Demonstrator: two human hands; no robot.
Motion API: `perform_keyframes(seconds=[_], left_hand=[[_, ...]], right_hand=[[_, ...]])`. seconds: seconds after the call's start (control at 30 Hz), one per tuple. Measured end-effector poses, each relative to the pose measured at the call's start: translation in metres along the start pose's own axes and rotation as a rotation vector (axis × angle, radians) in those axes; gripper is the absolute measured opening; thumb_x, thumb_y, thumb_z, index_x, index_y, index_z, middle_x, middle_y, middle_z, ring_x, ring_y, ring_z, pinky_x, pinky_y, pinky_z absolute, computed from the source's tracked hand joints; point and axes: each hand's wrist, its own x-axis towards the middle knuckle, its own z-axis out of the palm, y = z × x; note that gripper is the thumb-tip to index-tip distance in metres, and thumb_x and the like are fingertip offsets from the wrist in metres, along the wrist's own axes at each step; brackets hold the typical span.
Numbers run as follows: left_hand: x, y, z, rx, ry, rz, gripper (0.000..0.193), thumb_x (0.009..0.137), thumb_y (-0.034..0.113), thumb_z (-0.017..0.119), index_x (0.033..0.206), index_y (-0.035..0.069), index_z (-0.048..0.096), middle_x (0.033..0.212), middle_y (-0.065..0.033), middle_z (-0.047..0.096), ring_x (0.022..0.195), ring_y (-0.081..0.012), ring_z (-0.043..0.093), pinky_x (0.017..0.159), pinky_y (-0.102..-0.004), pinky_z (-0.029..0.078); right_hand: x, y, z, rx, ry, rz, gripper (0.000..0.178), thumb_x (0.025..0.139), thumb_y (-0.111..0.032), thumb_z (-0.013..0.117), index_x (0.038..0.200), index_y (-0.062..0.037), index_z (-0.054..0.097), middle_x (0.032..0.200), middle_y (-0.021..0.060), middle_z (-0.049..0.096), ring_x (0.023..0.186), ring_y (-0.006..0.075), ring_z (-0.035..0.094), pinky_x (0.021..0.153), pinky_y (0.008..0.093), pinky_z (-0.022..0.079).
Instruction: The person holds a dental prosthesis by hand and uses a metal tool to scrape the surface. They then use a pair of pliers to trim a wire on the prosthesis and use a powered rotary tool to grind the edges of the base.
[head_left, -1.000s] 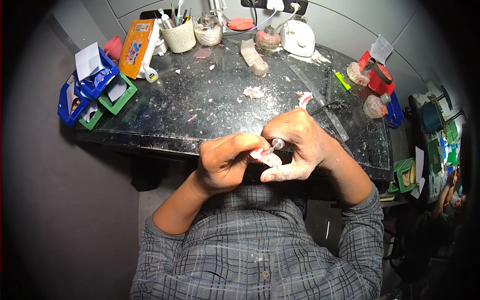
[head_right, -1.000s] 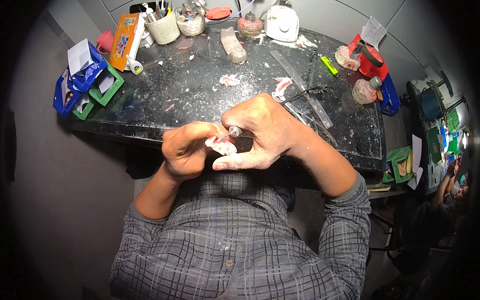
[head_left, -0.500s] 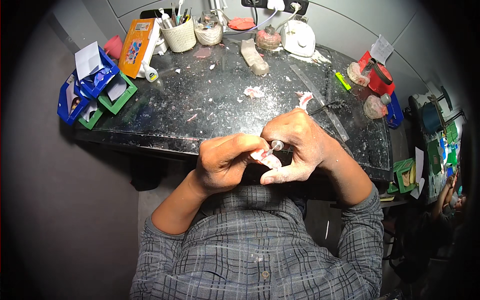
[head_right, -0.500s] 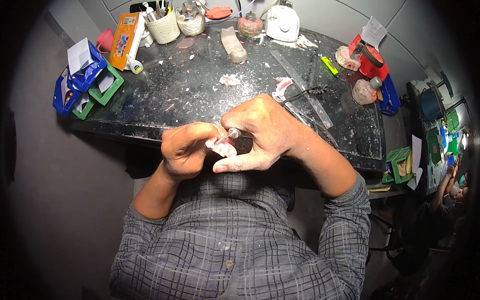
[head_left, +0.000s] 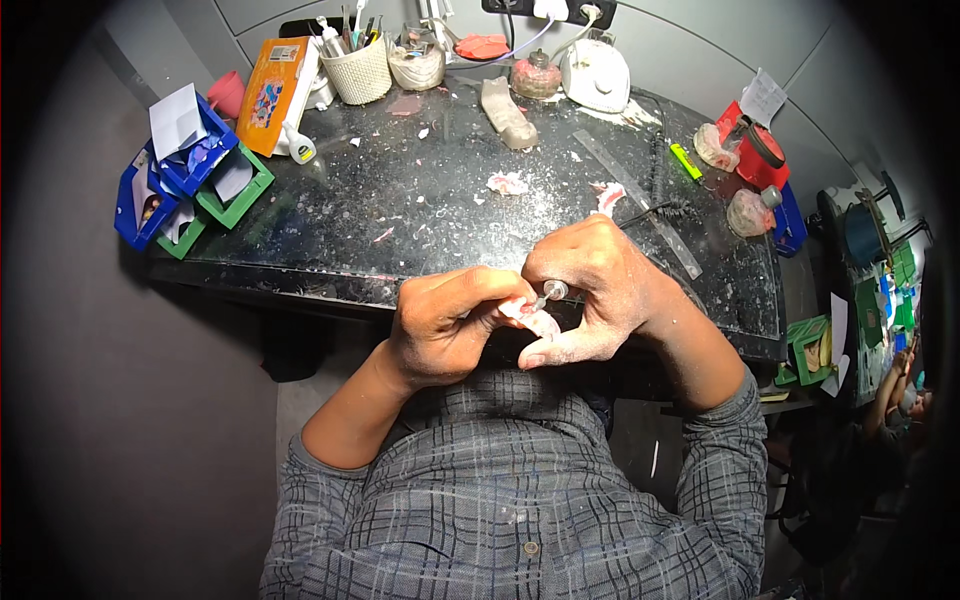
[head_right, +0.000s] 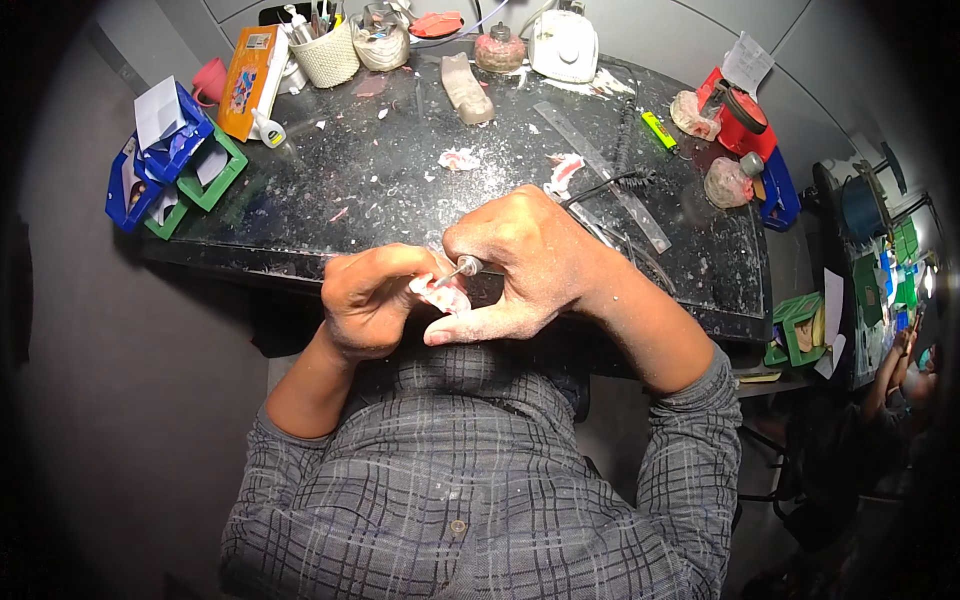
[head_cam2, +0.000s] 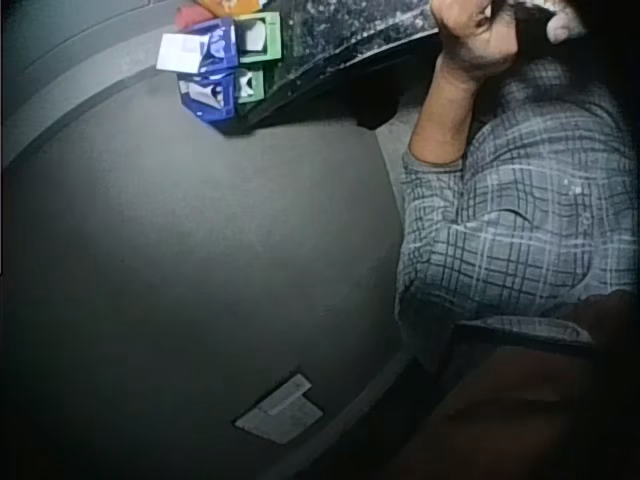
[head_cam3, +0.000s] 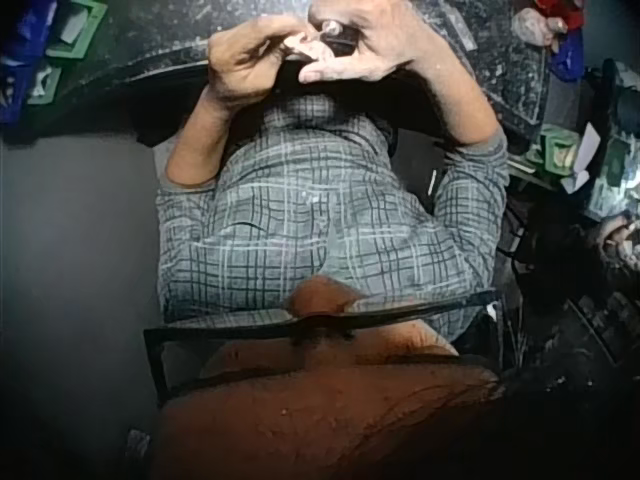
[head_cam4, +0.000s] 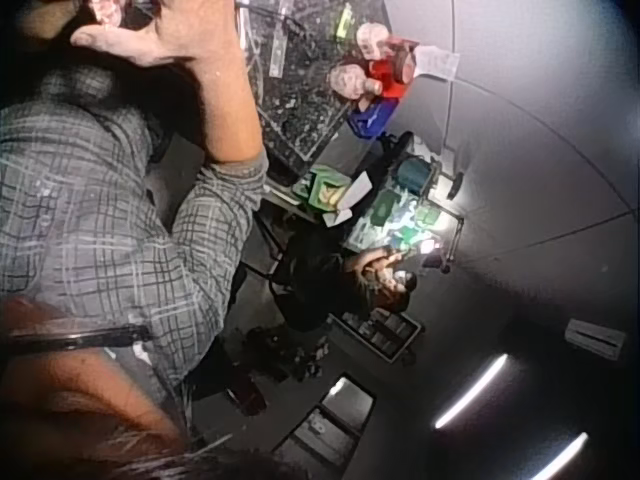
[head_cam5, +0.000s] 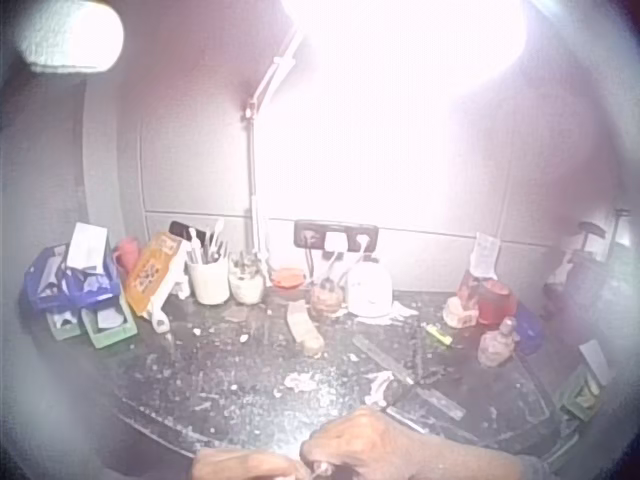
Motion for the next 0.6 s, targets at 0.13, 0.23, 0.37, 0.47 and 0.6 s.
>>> perform_keyframes(seconds=[0.13,0.23,0.37,0.47,0.6], left_hand=[[-0.0003,0.0006,-0.0006,-0.022,-0.003,-0.029,0.012,0.091,-0.004,0.074,0.103,0.0,0.071,0.088,-0.012,0.077,0.076,-0.0191,0.076,0.068,-0.0289,0.059],[0.0004,0.0019,-0.0001,-0.05,0.003,-0.041,0.01,0.093,-0.002,0.074,0.102,-0.001,0.071,0.089,-0.0116,0.077,0.077,-0.0184,0.076,0.069,-0.0286,0.06],[-0.0008,0.0003,0.0001,-0.042,-0.002,-0.036,0.011,0.093,-0.003,0.073,0.103,-0.001,0.071,0.089,-0.0116,0.077,0.079,-0.0186,0.077,0.071,-0.0286,0.06],[-0.0019,-0.0018,0.0009,-0.058,0.009,-0.032,0.012,0.092,-0.004,0.073,0.104,-0.001,0.07,0.089,-0.0125,0.077,0.08,-0.0192,0.077,0.072,-0.029,0.061],[-0.0042,-0.005,0.0024,-0.11,0.025,-0.028,0.012,0.093,-0.005,0.072,0.104,-0.002,0.07,0.091,-0.0139,0.077,0.082,-0.02,0.077,0.074,-0.0298,0.061]], right_hand=[[-0.002,0.0006,-0.0017,-0.033,-0.031,0.021,0.05,0.071,-0.044,0.093,0.074,-0.0064,0.061,0.064,0.0057,0.054,0.054,0.0253,0.057,0.05,0.0365,0.042],[-0.0019,-0.0002,-0.0027,-0.049,-0.037,0.012,0.051,0.071,-0.045,0.093,0.074,-0.0065,0.06,0.064,0.0059,0.054,0.054,0.0261,0.057,0.051,0.0368,0.042],[-0.0001,-0.0002,0.0004,-0.036,0.012,0.012,0.052,0.073,-0.047,0.091,0.07,-0.0077,0.058,0.061,0.0062,0.053,0.052,0.0266,0.057,0.05,0.0373,0.042],[0.0016,-0.0003,0.0002,-0.051,0.027,0.006,0.054,0.076,-0.052,0.089,0.064,-0.0096,0.057,0.057,0.0059,0.054,0.05,0.0253,0.058,0.048,0.0368,0.043],[-0.0006,0.001,-0.0003,-0.033,0.001,0.001,0.052,0.074,-0.047,0.091,0.069,-0.0081,0.057,0.06,0.0065,0.052,0.051,0.0273,0.056,0.049,0.038,0.042]])
